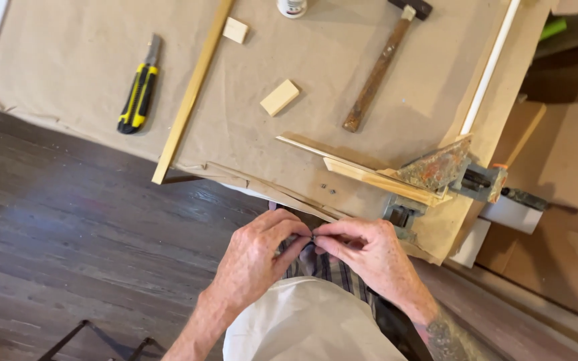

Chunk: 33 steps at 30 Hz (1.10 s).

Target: Assembling a wooden frame by applying glue to mitered joints and securing them with corner clamps.

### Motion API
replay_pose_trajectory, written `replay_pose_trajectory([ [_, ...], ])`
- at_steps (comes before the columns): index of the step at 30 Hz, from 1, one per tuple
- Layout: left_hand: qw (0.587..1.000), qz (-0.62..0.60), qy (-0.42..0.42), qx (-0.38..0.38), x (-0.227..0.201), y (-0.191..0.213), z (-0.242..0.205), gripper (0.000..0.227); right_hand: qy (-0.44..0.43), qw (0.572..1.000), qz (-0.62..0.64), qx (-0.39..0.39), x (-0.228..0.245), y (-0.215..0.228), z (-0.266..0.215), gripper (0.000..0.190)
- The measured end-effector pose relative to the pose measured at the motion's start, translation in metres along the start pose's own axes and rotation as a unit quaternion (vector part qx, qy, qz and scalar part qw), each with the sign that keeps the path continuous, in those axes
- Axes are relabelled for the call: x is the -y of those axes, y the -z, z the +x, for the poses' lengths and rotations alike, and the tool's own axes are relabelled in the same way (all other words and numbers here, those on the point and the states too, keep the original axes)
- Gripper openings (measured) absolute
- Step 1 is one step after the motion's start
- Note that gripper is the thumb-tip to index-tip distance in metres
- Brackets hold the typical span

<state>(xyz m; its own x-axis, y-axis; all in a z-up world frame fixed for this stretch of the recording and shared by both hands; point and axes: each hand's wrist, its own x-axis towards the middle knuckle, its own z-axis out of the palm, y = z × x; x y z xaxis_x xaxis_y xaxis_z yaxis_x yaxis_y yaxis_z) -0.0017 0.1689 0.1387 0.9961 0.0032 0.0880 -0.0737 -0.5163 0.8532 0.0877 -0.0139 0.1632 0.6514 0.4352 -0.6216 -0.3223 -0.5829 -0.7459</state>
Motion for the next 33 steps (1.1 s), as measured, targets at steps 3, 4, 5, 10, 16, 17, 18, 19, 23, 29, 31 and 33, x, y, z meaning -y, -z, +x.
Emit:
replay_pose_trajectory([
  [3,0.999,0.049,-0.016,-0.004,-0.017,0.005,-0.012,0.006,0.054,0.996,-0.057,0.037,0.01,0.001,-0.013,0.009],
  [4,0.998,0.054,-0.012,-0.012,-0.022,0.001,-0.016,0.006,0.06,0.995,-0.061,0.044,0.006,0.001,-0.015,0.009],
  [5,0.995,0.094,-0.021,-0.009,-0.027,-0.002,-0.021,0.007,0.083,0.993,-0.07,0.047,0.003,0.001,-0.018,0.008],
  [10,0.991,0.131,0.005,-0.014,-0.052,-0.018,-0.038,0.009,0.184,0.977,-0.095,0.052,-0.024,0.001,-0.036,0.008],
  [16,0.997,0.01,0.051,-0.058,-0.09,-0.032,-0.053,0.004,0.053,0.966,0.227,0.114,-0.06,0.002,-0.064,0.009],
  [17,0.996,-0.024,0.068,-0.062,-0.095,-0.034,-0.055,0.003,0.046,0.951,0.277,0.13,-0.064,0.002,-0.069,0.012],
  [18,0.993,-0.058,0.084,-0.065,-0.099,-0.035,-0.058,0.003,0.039,0.933,0.327,0.146,-0.068,0.003,-0.075,0.015],
  [19,0.993,-0.056,0.082,-0.067,-0.104,-0.037,-0.061,0.003,0.042,0.933,0.327,0.147,-0.078,0.006,-0.079,0.015],
  [23,0.98,-0.127,0.123,-0.09,-0.118,-0.046,-0.072,0.008,0.239,0.959,0.11,0.105,-0.115,0.017,-0.091,0.025],
  [29,0.984,-0.105,0.039,-0.138,-0.14,-0.061,-0.08,0.008,0.397,0.912,-0.101,0.021,-0.073,0.045,-0.127,0.027],
  [31,0.987,-0.063,0.002,-0.147,-0.151,-0.066,-0.081,0.007,0.364,0.929,-0.062,-0.009,-0.047,0.054,-0.144,0.02],
  [33,0.988,0.029,-0.033,-0.151,-0.163,-0.069,-0.082,0.005,0.39,0.914,-0.111,0.001,-0.035,0.063,-0.152,0.013],
])
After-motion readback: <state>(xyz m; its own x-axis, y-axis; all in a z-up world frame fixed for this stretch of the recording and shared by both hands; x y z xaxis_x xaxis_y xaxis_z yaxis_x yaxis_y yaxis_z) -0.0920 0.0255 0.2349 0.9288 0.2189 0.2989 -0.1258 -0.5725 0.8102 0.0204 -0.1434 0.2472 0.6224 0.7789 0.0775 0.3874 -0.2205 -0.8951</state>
